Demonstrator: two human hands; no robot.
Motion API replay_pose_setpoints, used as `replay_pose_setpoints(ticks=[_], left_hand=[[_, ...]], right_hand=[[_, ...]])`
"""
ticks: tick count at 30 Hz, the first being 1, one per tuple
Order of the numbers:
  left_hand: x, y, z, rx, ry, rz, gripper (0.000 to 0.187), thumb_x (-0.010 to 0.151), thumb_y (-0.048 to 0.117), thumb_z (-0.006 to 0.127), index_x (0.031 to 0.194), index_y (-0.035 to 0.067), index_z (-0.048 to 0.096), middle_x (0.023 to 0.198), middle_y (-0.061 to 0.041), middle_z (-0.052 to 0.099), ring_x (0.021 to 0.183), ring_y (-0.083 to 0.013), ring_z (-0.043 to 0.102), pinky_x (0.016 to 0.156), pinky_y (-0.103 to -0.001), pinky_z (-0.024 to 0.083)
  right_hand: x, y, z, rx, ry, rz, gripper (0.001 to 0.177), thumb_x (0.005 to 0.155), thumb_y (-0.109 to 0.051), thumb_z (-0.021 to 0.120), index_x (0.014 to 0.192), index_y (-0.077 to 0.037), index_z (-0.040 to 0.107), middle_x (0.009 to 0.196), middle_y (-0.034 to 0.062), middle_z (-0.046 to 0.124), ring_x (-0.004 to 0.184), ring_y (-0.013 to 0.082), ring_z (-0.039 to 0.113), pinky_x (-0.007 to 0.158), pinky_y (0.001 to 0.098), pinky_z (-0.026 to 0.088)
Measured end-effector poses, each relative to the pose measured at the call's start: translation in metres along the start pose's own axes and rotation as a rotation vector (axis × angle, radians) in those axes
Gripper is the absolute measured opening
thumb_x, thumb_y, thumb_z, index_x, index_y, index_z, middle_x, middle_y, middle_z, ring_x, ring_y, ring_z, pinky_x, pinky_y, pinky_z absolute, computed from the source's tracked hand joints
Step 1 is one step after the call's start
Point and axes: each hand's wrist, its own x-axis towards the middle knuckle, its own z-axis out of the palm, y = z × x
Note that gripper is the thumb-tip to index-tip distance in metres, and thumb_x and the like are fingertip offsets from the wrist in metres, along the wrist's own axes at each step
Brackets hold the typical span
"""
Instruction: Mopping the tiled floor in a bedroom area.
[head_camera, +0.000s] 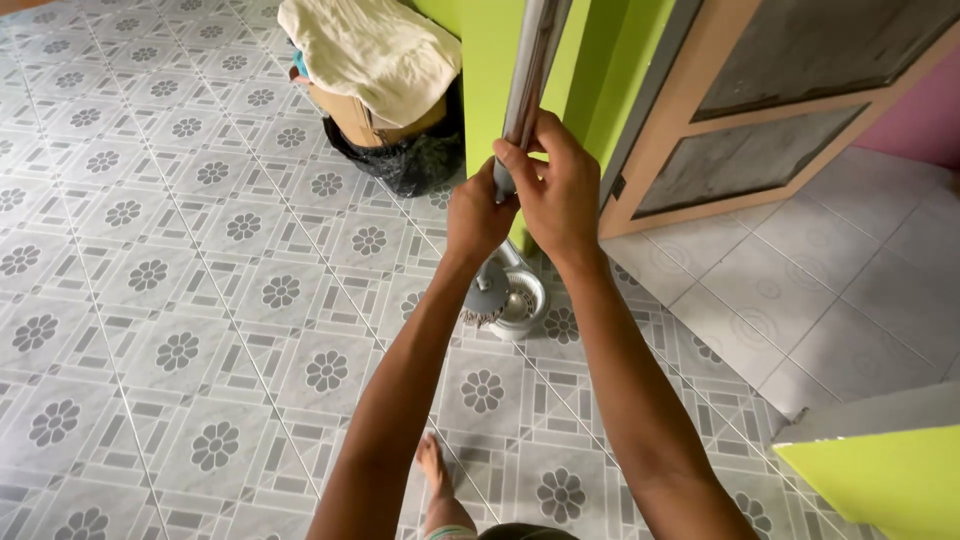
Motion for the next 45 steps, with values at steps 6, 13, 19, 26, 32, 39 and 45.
replay_pose_setpoints(ticks=[6, 13, 19, 26, 32, 39, 45], left_hand=[[0.06, -0.069, 0.017, -0.045, -0.062, -0.016, 0.032, 0.083, 0.013, 0.071, 0.113, 0.006, 0.066, 0.087, -0.02, 0.074, 0.082, -0.0409, 0.072, 0.069, -0.047, 0.057], [0.11, -0.152, 0.048, -0.105, -0.098, -0.041, 0.028, 0.085, 0.014, 0.069, 0.111, 0.006, 0.066, 0.086, -0.02, 0.073, 0.078, -0.0395, 0.073, 0.068, -0.046, 0.057], [0.133, -0.194, 0.066, -0.15, -0.104, -0.089, 0.025, 0.087, 0.013, 0.068, 0.111, 0.008, 0.068, 0.088, -0.019, 0.074, 0.08, -0.0404, 0.072, 0.067, -0.047, 0.056], [0.145, -0.256, 0.101, -0.17, -0.152, -0.15, 0.024, 0.087, 0.013, 0.068, 0.11, 0.007, 0.067, 0.089, -0.019, 0.074, 0.081, -0.0406, 0.072, 0.068, -0.046, 0.056], [0.139, -0.318, 0.142, -0.181, -0.199, -0.241, 0.025, 0.086, 0.013, 0.068, 0.11, 0.006, 0.066, 0.087, -0.019, 0.073, 0.081, -0.0376, 0.074, 0.07, -0.045, 0.057], [0.136, -0.357, 0.187, -0.191, -0.226, -0.387, 0.021, 0.088, 0.011, 0.067, 0.109, 0.007, 0.067, 0.089, -0.018, 0.074, 0.083, -0.0381, 0.072, 0.071, -0.045, 0.056], [0.183, -0.357, 0.18, -0.162, -0.483, -0.367, 0.031, 0.083, 0.012, 0.077, 0.111, 0.004, 0.066, 0.09, -0.018, 0.075, 0.084, -0.0332, 0.074, 0.074, -0.043, 0.057]], right_hand=[[0.037, 0.068, 0.049, -0.038, 0.06, 0.038, 0.023, 0.105, -0.014, 0.068, 0.121, 0.001, 0.065, 0.107, 0.0089, 0.072, 0.099, 0.0173, 0.074, 0.087, 0.033, 0.067], [0.073, 0.137, 0.1, -0.162, 0.145, 0.106, 0.023, 0.102, -0.014, 0.069, 0.119, 0.001, 0.066, 0.105, 0.0102, 0.073, 0.094, 0.0176, 0.075, 0.084, 0.033, 0.064], [0.089, 0.191, 0.124, -0.175, 0.157, 0.154, 0.024, 0.101, -0.014, 0.068, 0.119, 0.001, 0.066, 0.107, 0.0111, 0.073, 0.098, 0.018, 0.074, 0.087, 0.0331, 0.063], [0.098, 0.25, 0.138, -0.141, 0.108, 0.259, 0.021, 0.1, -0.016, 0.068, 0.112, 0.001, 0.066, 0.104, 0.0105, 0.073, 0.094, 0.0181, 0.074, 0.085, 0.0331, 0.063], [0.094, 0.325, 0.145, -0.129, 0.003, 0.334, 0.022, 0.1, -0.02, 0.067, 0.111, 0.0, 0.066, 0.105, 0.0117, 0.074, 0.097, 0.0204, 0.075, 0.086, 0.0351, 0.064], [0.094, 0.378, 0.139, -0.225, -0.081, 0.433, 0.026, 0.098, -0.022, 0.068, 0.11, 0.001, 0.065, 0.104, 0.015, 0.073, 0.096, 0.0259, 0.076, 0.086, 0.0379, 0.065], [0.131, 0.358, 0.117, -0.246, -0.014, 0.47, 0.024, 0.097, -0.025, 0.07, 0.103, -0.003, 0.067, 0.097, 0.0105, 0.075, 0.089, 0.0223, 0.078, 0.082, 0.0357, 0.067]])
